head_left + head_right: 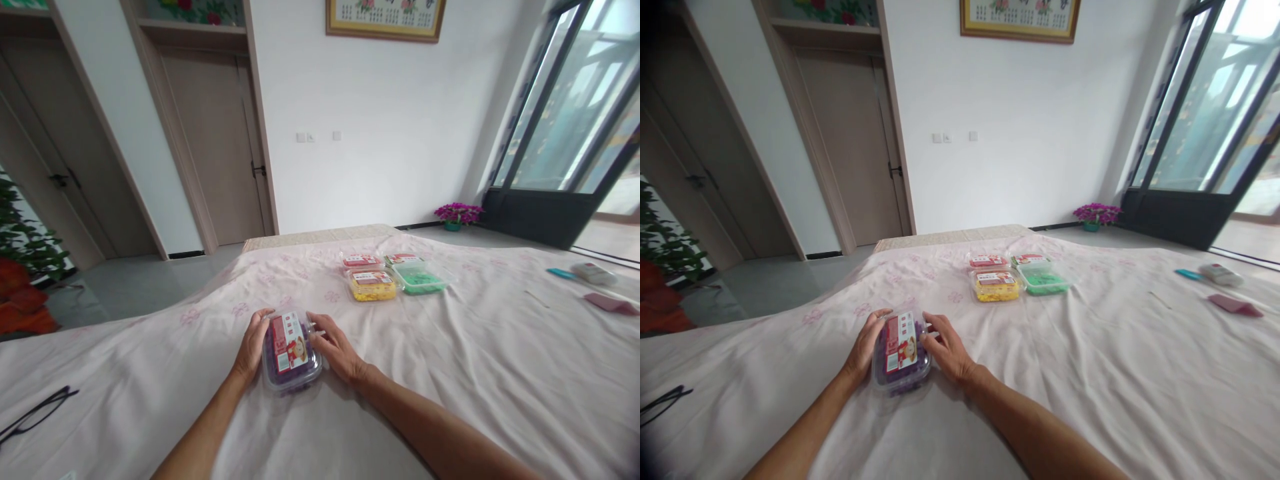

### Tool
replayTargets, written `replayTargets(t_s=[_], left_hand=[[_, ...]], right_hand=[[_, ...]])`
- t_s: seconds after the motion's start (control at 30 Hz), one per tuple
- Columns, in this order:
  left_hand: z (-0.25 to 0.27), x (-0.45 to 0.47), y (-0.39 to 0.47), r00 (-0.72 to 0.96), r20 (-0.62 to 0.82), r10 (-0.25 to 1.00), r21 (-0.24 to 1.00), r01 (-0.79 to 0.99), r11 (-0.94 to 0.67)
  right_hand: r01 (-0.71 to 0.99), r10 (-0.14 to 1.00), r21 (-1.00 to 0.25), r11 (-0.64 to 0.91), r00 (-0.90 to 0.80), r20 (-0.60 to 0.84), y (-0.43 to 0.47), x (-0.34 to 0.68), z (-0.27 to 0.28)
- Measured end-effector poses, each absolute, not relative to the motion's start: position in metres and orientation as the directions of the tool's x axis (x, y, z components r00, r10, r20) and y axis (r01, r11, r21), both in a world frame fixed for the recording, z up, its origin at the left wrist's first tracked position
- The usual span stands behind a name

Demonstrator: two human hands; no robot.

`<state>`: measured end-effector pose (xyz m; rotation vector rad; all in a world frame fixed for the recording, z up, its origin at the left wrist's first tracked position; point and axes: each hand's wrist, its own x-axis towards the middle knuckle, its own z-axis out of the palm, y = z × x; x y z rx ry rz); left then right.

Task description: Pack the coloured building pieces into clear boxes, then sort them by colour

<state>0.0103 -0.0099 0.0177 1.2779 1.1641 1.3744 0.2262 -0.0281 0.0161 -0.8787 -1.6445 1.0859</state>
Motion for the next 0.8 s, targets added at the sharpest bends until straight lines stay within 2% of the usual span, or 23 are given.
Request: replayTargets(t_s=[0.17,0.27,0.33,0.47,0.57,0.7,0.8], left_hand=[[0.016,0.011,-0.009,-0.066,0.191,0.979,0.981,0.044,-0.188],[0.011,0.011,-0.006,-0.098,0.238,0.966,0.970,0.075,-0.231],[0.008,0.013,-0.006,-0.099,0.193,0.976,0.981,-0.002,-0.194],[0.008,0.026,-0.008,-0.089,0.032,0.996,0.952,-0.300,-0.057],[0.014,0.040,-0.011,-0.065,-0.056,0.996,0.886,-0.463,0.020],[0.023,0.053,-0.017,-0.039,-0.064,0.997,0.863,-0.504,0.035],[0.027,0.057,-0.021,-0.064,-0.120,0.991,0.863,-0.499,0.072]], right_hand=[[0.076,0.892,-0.908,0.412,-0.238,0.385,-0.029,0.229,0.018],[-0.008,0.915,-0.935,0.354,-0.206,0.348,-0.032,0.227,0.020],[-0.111,0.927,-0.944,0.310,-0.184,0.326,-0.034,0.222,0.023],[-0.297,0.944,-0.918,0.264,-0.114,0.309,-0.037,0.213,0.029],[-0.338,0.965,-0.912,0.234,-0.034,0.260,-0.036,0.213,0.030],[-0.360,0.977,-0.909,0.209,0.040,0.208,-0.031,0.220,0.026],[-0.417,0.977,-0.884,0.210,0.052,0.208,-0.029,0.223,0.024]])
